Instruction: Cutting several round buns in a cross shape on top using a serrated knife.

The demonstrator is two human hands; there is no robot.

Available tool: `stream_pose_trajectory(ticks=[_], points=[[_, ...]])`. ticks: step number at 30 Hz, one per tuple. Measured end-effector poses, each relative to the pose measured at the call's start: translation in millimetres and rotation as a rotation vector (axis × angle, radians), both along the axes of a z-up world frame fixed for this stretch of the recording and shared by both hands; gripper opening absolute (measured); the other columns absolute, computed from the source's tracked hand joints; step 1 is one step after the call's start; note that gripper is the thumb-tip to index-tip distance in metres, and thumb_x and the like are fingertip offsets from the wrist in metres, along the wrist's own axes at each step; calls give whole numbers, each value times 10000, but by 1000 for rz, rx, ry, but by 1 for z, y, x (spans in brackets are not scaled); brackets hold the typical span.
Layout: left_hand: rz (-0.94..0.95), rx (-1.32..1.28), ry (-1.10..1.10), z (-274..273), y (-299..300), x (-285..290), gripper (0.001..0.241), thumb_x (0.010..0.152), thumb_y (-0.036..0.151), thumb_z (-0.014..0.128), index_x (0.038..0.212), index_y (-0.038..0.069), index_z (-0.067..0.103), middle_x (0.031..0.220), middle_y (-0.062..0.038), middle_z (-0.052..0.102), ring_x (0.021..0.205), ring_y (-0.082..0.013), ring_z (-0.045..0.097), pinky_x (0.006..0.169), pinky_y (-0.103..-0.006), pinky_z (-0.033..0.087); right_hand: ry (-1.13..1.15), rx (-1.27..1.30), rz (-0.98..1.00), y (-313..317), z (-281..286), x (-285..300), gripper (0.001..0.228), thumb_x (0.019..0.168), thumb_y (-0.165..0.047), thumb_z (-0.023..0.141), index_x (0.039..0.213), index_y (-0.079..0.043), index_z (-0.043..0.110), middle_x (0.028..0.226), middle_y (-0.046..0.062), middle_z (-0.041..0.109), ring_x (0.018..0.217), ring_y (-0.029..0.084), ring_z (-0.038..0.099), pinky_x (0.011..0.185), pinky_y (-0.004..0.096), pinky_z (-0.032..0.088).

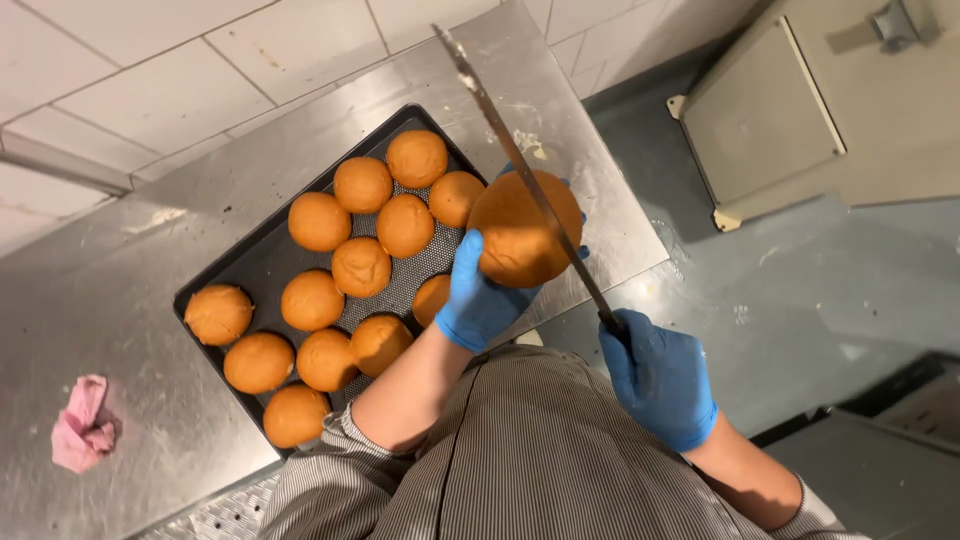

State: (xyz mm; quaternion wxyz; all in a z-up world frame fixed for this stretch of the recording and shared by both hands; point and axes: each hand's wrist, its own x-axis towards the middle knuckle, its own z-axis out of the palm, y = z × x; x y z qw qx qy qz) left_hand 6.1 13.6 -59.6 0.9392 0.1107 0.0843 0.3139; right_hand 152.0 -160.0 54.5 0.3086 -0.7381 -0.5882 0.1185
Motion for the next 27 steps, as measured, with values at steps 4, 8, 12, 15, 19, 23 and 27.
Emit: stream_pose_trajectory(ticks=[4,8,12,15,19,23,27], points=[[-14,36,-93,11,5,11,918,913,582,689,1598,73,351,1585,-96,473,1464,-295,471,1284,-470,313,-25,6,74,-3,-7,18,142,925,-139,655,1026,-41,642,671,134,679,548,345,656,496,415,493],[27,120,49,-35,-13,22,774,971,465,674,1563,57,386,1544,-95,491,1441,-286,476,1286,-494,311,-26,-11,117,0,-11,32,138,929,-148,653,1027,-51,643,654,133,677,539,341,659,493,427,492],[-11,-77,60,-47,-18,36,701,1010,459,596,1543,37,428,1546,-112,514,1439,-288,487,1275,-463,304,-49,-53,130,3,-16,42,159,927,-167,651,1038,-54,655,674,157,689,554,361,665,502,449,494],[130,20,-197,55,1,21,701,1009,494,580,1531,48,436,1531,-134,541,1420,-330,500,1254,-500,306,-36,-100,173,-12,-28,49,174,912,-193,653,1028,-63,662,660,167,687,554,373,669,507,462,506],[179,125,65,-26,-25,32,644,1023,412,586,1550,84,413,1552,-85,503,1440,-296,476,1272,-511,289,-18,-159,204,1,-36,55,172,895,-215,659,986,-69,655,643,166,688,553,380,672,511,475,512],[109,17,-12,-31,-38,38,666,1048,433,577,1577,73,393,1583,-86,460,1481,-294,426,1292,-493,276,-3,-141,193,9,-34,51,171,924,-203,648,993,-47,642,659,179,685,565,392,664,513,484,505],[242,46,-27,26,-15,26,761,999,498,602,1588,88,349,1611,-71,437,1508,-287,387,1292,-464,262,18,-140,227,0,-46,52,180,919,-208,644,994,-44,649,622,170,680,539,368,673,506,468,511]])
